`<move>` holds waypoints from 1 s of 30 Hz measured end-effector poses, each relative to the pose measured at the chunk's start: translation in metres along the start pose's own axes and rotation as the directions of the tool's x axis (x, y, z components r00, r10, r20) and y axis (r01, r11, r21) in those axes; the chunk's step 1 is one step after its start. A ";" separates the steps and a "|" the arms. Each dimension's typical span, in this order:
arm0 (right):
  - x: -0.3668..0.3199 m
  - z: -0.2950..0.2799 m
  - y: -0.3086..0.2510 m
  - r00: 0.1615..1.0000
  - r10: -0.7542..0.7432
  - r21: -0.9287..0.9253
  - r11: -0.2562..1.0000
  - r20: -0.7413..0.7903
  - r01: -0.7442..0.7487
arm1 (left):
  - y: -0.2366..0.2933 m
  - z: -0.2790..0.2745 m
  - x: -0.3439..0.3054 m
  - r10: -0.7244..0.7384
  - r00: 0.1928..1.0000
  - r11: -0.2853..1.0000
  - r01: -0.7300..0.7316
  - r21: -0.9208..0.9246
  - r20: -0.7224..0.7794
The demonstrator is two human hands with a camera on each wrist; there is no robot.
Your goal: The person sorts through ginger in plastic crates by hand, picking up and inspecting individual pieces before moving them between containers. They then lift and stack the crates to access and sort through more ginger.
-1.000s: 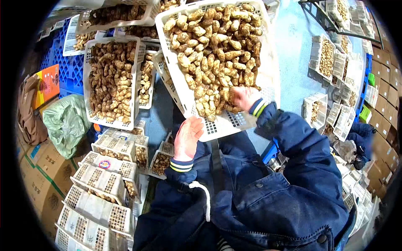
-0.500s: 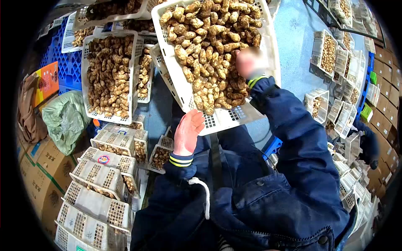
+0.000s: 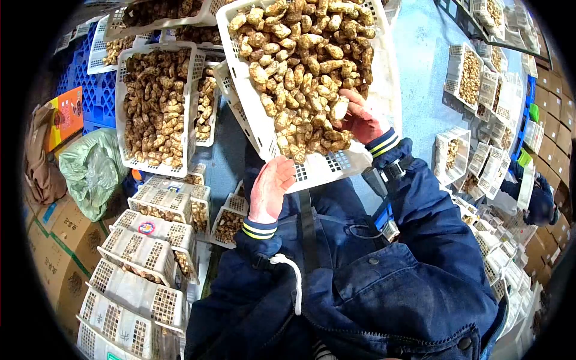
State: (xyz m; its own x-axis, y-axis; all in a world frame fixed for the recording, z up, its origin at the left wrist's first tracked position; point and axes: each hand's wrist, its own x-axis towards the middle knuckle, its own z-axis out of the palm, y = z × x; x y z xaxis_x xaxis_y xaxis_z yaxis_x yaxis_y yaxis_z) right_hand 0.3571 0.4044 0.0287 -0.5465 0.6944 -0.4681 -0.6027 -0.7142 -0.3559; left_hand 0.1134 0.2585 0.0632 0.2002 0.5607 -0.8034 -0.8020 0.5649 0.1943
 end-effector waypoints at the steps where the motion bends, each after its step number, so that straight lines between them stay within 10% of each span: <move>1: -0.001 0.004 0.004 1.000 0.007 -0.049 0.999 -0.029 -0.008 | -0.001 -0.002 0.001 0.010 1.000 1.000 -0.010 0.006 0.002; 4: -0.001 0.065 0.007 0.993 0.040 -0.123 0.991 -0.109 -0.054 | 0.000 0.002 0.000 0.000 0.999 0.999 0.003 0.052 -0.040; 15: -0.010 0.022 0.017 0.931 0.361 -0.170 0.915 -0.064 -0.366 | 0.000 -0.003 0.000 0.017 1.000 0.998 -0.016 0.058 -0.013; 16: -0.008 0.007 0.013 0.959 0.276 -0.393 0.877 -0.060 -0.277 | 0.000 -0.004 0.000 0.013 1.000 0.999 -0.012 0.050 -0.020; 19: 0.013 0.031 -0.040 0.924 -0.326 -0.290 0.920 -0.199 0.263 | 0.005 -0.002 -0.002 0.026 0.999 0.998 -0.024 0.052 -0.038; 20: 0.016 0.028 -0.059 0.897 -0.337 -0.106 0.942 -0.287 0.319 | 0.005 -0.002 -0.002 0.030 0.998 0.998 -0.026 0.065 -0.057; 22: 0.028 -0.001 -0.069 0.853 -0.301 -0.365 0.920 -0.426 0.142 | 0.004 -0.002 0.000 0.018 0.997 0.998 -0.013 0.067 -0.071; 24: 0.031 -0.004 -0.059 0.849 -0.290 -0.700 0.703 -0.443 -0.125 | 0.004 -0.003 0.001 -0.001 0.998 0.999 0.004 0.052 -0.062; 26: 0.039 -0.001 -0.040 0.876 -0.422 -0.971 0.133 -0.235 -0.196 | 0.004 -0.005 0.002 0.006 0.997 0.999 -0.003 0.036 -0.076; 30: 0.071 0.018 0.007 0.969 -0.248 -0.858 -0.500 0.008 -0.121 | -0.001 -0.006 0.002 -0.027 0.993 0.999 0.032 0.041 -0.116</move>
State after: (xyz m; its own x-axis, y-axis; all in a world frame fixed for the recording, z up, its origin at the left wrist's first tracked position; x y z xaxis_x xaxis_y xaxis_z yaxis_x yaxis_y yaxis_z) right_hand 0.3039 0.4505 0.0075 -0.3842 0.8507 -0.3586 0.8661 0.1976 -0.4592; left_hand 0.1110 0.2553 0.0577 0.1550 0.4709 -0.8685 -0.7715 0.6068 0.1914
